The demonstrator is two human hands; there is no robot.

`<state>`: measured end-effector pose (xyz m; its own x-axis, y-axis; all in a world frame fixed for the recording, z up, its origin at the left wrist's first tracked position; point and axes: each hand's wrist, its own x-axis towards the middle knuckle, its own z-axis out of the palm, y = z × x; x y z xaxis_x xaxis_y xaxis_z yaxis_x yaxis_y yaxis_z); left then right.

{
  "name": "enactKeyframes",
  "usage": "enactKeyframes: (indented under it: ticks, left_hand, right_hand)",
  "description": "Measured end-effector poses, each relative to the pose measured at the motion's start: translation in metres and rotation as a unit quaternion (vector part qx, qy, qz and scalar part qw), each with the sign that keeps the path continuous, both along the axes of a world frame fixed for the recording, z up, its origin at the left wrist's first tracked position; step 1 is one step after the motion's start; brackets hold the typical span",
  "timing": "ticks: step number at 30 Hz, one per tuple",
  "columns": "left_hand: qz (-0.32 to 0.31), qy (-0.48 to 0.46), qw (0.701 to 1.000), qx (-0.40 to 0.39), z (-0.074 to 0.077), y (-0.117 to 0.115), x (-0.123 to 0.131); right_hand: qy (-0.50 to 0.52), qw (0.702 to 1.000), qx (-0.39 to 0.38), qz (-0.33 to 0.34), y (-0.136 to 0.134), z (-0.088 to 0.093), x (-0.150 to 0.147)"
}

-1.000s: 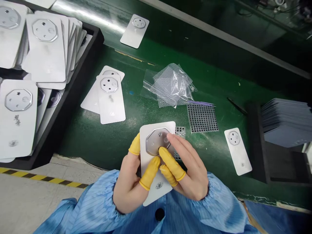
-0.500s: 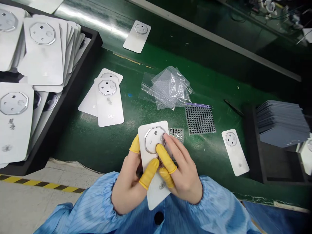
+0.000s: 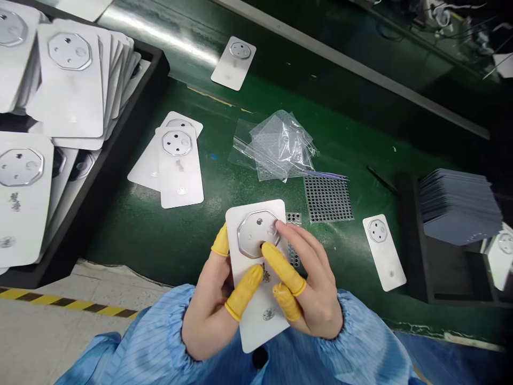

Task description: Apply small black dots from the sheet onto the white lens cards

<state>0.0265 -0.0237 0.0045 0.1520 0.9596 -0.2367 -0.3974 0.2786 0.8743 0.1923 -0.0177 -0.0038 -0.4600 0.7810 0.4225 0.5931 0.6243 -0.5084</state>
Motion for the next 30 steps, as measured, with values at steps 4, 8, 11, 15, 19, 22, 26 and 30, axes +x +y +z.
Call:
enactKeyframes:
  ticks: [4,8,11,15,19,22,26,30]
  left_hand:
    - [-0.011,0.023,0.999,0.033,-0.010,-0.001,-0.003]
    - [-0.002,0.067,0.997,0.042,-0.021,-0.004,-0.003]
    - [-0.009,0.053,0.998,0.013,-0.023,-0.003,-0.001]
    - [-0.049,-0.047,0.996,-0.053,-0.015,0.006,0.001]
    - [-0.070,-0.067,0.992,-0.085,-0.007,0.014,0.000]
    - [-0.066,-0.057,0.992,-0.090,-0.005,0.020,0.000]
    - [-0.032,0.009,0.991,-0.127,-0.003,0.022,0.004]
    - [0.004,0.054,0.987,-0.149,0.003,0.022,0.006]
  right_hand:
    - [-0.073,0.997,0.006,-0.001,-0.003,0.001,-0.002]
    - [-0.082,0.996,0.022,0.006,-0.007,-0.006,-0.006]
    - [-0.019,1.000,0.006,0.022,-0.001,-0.011,-0.004]
    - [0.179,0.981,-0.077,-0.012,0.009,-0.010,0.001]
    - [0.303,0.936,-0.108,-0.143,0.009,-0.009,-0.004]
    - [0.332,0.915,-0.140,-0.182,0.005,-0.013,-0.012]
    - [0.341,0.914,-0.146,-0.166,0.002,-0.017,-0.018]
    - [0.341,0.916,-0.141,-0.159,0.001,-0.016,-0.020]
